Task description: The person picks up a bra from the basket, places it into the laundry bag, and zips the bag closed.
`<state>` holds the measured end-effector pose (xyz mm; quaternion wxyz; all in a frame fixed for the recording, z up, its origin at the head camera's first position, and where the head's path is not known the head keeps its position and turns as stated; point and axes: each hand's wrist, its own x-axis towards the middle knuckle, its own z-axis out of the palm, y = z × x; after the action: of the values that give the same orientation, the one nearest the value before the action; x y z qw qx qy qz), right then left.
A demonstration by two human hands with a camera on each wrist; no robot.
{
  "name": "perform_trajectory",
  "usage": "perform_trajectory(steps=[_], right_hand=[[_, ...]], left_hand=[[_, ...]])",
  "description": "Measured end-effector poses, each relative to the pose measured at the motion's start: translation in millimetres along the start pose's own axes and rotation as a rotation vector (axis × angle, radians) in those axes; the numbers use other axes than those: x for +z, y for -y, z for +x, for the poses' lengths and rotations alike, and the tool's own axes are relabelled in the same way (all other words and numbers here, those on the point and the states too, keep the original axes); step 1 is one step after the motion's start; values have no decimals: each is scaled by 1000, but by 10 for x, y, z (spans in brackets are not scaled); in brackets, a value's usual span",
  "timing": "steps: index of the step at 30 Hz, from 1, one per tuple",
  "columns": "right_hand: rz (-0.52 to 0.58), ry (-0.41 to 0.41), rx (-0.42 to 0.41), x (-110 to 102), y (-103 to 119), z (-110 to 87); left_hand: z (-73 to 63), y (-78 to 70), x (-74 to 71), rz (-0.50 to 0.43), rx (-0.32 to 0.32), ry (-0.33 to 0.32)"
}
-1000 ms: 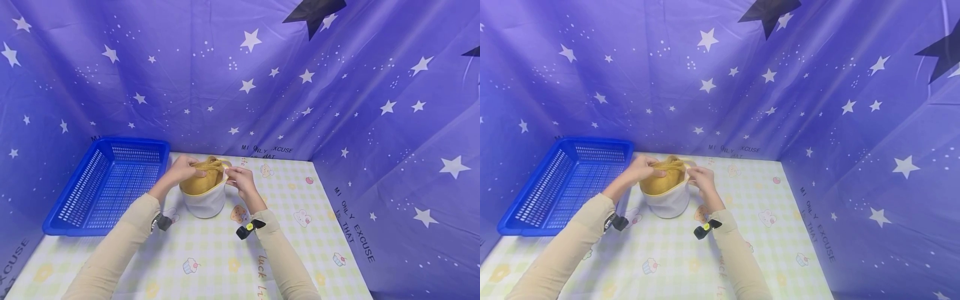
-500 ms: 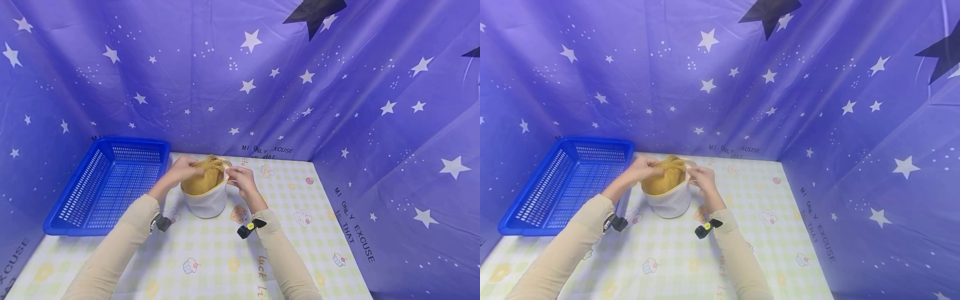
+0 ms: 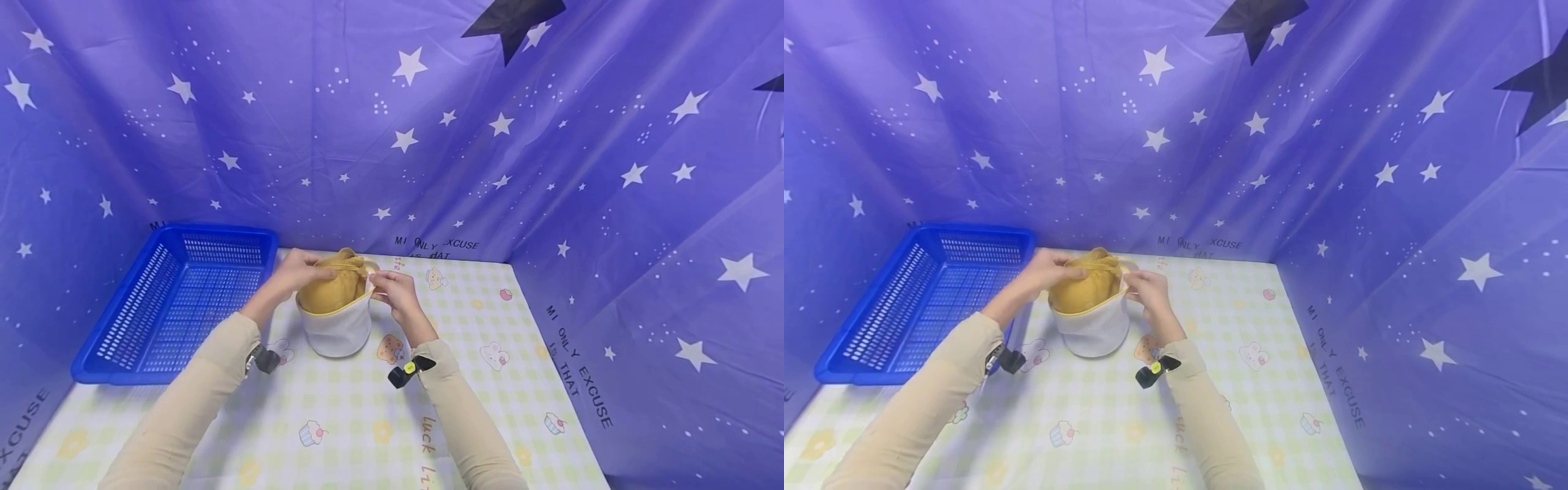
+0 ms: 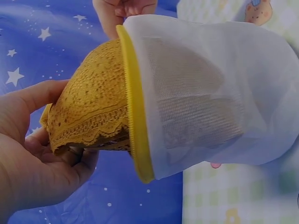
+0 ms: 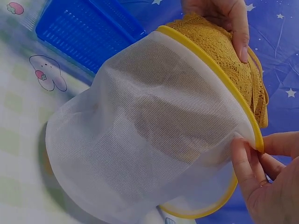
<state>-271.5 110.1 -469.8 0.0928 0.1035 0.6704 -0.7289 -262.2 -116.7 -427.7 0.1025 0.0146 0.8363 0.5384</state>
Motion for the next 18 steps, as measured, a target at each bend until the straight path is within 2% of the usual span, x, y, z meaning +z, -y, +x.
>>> perform_trajectory(steps=[4,10,18], right_hand=[[-11,3,0,-3,-7,3],[-32,24,-4,-12,-23,7],[-84,44,-12,-30,-37,3]], left_hand=[[9,-40,-55,33,-4,38],[8,-126,-125,66,-44,104],[7,-165,-179,146,-44,191]])
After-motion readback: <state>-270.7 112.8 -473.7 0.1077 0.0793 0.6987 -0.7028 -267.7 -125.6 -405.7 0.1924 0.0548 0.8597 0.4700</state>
